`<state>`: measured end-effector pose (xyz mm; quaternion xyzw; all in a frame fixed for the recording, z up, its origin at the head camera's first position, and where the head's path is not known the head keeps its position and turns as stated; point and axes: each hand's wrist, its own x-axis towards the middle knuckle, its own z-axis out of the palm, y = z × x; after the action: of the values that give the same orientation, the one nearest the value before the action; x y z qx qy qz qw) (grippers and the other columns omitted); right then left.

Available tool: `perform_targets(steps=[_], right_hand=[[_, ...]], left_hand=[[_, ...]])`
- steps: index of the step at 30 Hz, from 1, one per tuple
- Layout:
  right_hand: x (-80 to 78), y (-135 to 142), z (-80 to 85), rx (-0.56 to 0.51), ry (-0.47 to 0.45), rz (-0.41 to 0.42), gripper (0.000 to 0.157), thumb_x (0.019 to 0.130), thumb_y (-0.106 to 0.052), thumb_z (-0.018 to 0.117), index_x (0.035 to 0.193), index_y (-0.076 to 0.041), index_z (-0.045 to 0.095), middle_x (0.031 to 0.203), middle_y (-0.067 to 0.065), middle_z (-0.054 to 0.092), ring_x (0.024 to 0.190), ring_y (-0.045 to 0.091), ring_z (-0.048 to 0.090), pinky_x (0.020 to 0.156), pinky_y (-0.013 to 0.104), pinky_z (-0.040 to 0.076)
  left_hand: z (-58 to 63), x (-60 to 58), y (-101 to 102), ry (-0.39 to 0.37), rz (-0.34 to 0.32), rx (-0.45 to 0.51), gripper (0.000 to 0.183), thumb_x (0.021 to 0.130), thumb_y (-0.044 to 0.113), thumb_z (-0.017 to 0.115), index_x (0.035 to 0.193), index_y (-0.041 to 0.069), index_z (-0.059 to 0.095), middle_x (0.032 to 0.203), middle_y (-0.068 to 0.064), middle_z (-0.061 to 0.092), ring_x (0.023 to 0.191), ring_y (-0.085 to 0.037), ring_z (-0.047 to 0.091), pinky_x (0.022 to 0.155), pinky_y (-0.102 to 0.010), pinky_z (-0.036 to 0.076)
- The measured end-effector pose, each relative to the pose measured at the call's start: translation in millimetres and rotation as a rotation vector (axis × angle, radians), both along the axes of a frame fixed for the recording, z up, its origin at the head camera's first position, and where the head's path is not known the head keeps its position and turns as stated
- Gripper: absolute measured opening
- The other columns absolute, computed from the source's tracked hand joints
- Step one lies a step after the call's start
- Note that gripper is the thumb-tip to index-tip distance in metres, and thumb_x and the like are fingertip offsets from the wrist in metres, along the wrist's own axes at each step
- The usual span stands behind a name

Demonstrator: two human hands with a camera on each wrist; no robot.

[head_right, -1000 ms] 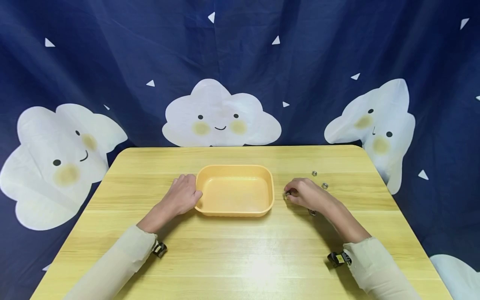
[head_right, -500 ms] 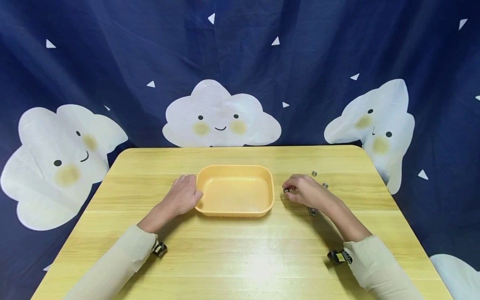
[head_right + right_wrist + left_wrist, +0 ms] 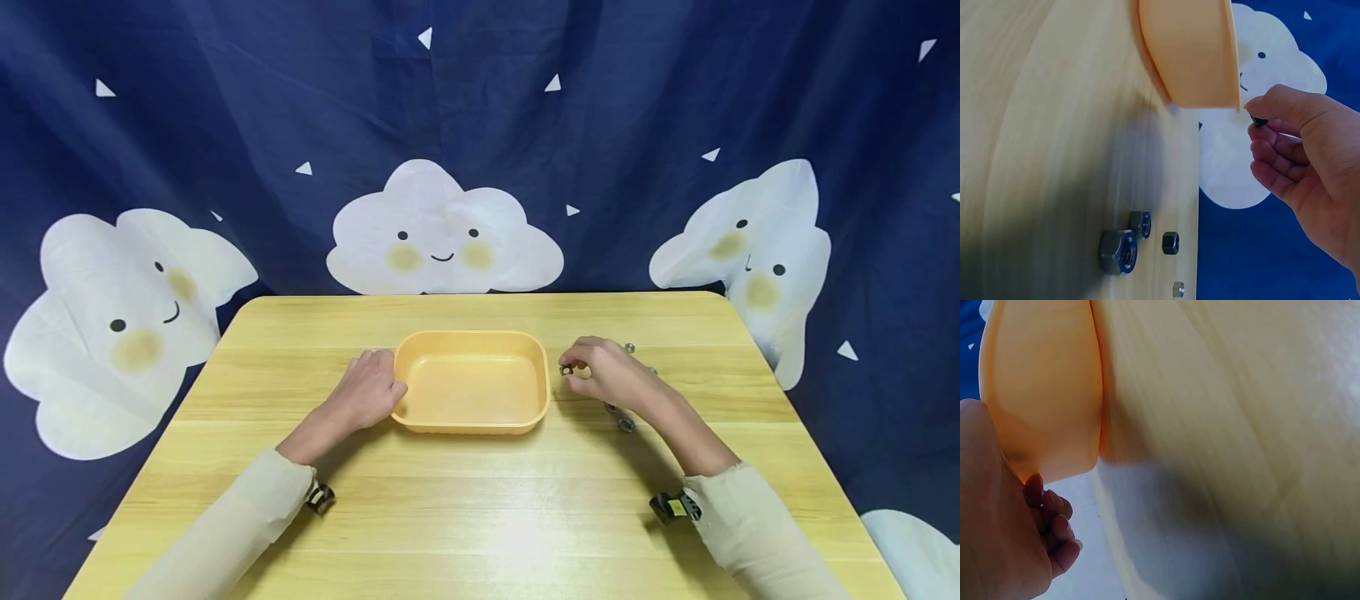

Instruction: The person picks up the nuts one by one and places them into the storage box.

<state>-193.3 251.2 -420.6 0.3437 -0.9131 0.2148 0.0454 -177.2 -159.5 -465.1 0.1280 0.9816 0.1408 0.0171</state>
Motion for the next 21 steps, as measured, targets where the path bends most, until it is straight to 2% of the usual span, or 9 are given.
perform_targets(steps=[21], right_hand=[[-8.3,-27.7,11.1,0.009,-0.011,0.019,0.019,0.088,-0.01,0.078,0.106,-0.003,0.077,0.098,0.005,0.076,0.089,0.016,0.071,0.079,0.037,0.06]], left_hand=[[1.6,0.3,0.2,0.009,-0.009,-0.02,0.025,0.092,0.03,0.049,0.095,0.006,0.052,0.088,-0.006,0.051,0.085,-0.027,0.045,0.079,-0.036,0.034]])
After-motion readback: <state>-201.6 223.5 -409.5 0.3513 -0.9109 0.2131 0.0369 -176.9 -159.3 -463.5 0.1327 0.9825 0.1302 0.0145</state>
